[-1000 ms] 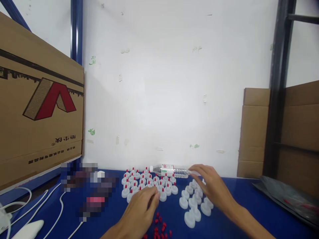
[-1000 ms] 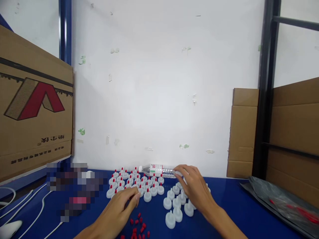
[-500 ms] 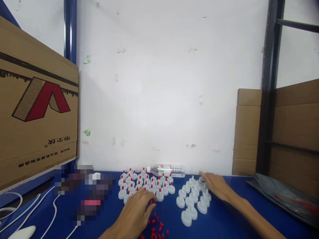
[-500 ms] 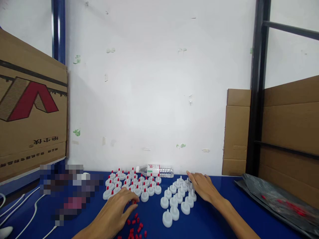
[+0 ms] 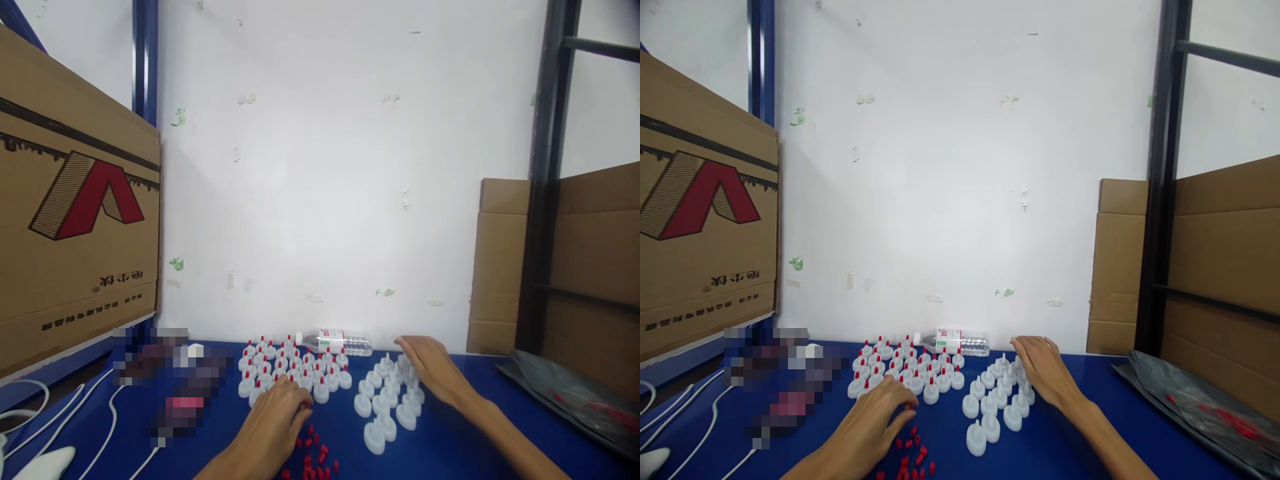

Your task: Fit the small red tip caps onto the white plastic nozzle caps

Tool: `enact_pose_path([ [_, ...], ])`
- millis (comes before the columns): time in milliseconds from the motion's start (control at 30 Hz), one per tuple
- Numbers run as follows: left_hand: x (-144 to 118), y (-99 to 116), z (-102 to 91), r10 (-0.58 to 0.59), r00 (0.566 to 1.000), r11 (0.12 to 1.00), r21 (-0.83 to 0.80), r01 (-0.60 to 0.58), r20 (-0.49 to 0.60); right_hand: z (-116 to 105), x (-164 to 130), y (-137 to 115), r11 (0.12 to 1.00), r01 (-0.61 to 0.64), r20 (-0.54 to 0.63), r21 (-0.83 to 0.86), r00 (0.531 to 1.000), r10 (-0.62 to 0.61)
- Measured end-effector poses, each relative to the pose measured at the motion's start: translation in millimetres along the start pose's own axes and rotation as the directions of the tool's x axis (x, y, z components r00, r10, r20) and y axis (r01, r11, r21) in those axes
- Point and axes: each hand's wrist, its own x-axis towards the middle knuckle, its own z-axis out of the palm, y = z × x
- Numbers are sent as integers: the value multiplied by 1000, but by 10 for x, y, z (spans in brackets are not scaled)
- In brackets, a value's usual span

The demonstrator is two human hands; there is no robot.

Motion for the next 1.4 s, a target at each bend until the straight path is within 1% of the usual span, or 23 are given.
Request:
enact_pose_path([
  [67,-5,13,-8,12,1000,1000,5,-12,10,-11,5,-187,998,68,-27,8,997,-68],
  [167,-6,25,-9,42,999,999,19,-43,28,-4,-62,-594,981,187,-21,40,982,-187],
  [200,-6,26,-6,51,998,998,22,-52,33,-4,-101,-746,966,250,4,63,968,-251],
  [233,-6,26,-2,58,998,998,24,-59,35,-7,-143,-896,954,287,43,87,956,-291],
  [333,-12,26,11,73,997,997,27,-74,34,-19,-253,-1263,929,344,179,141,913,-365],
  [400,-20,31,13,72,997,997,38,-74,38,-6,-285,-1416,922,356,246,156,889,-385],
  [467,-26,40,6,71,996,996,44,-73,46,43,-282,-1507,919,361,274,160,878,-393],
  [633,-1,38,-34,51,999,997,58,-52,11,242,-231,-1598,915,374,280,151,872,-402],
  [733,27,0,-37,18,999,997,81,-16,-26,294,-235,-1601,915,378,263,140,877,-403],
  [833,27,-25,-21,-6,996,999,44,10,-90,276,-263,-1584,893,421,202,158,872,-447],
  [933,-5,15,-27,9,991,999,-38,-14,-132,267,-292,-1563,860,483,103,165,859,-502],
  [1033,-41,110,-77,70,993,993,-88,-78,-91,294,-313,-1558,807,582,25,103,809,-587],
  [1100,-58,166,-121,118,991,989,-84,-123,-59,304,-325,-1568,772,631,3,70,774,-633],
  [1233,-74,198,-183,170,985,983,-71,-171,-19,265,-344,-1603,727,682,-43,79,731,-681],
  [1300,-75,190,-188,178,984,981,-79,-177,3,238,-347,-1620,715,693,-62,88,721,-690],
  [1400,-64,181,-152,185,983,981,-66,-184,0,208,-342,-1640,716,685,-112,137,729,-676],
])
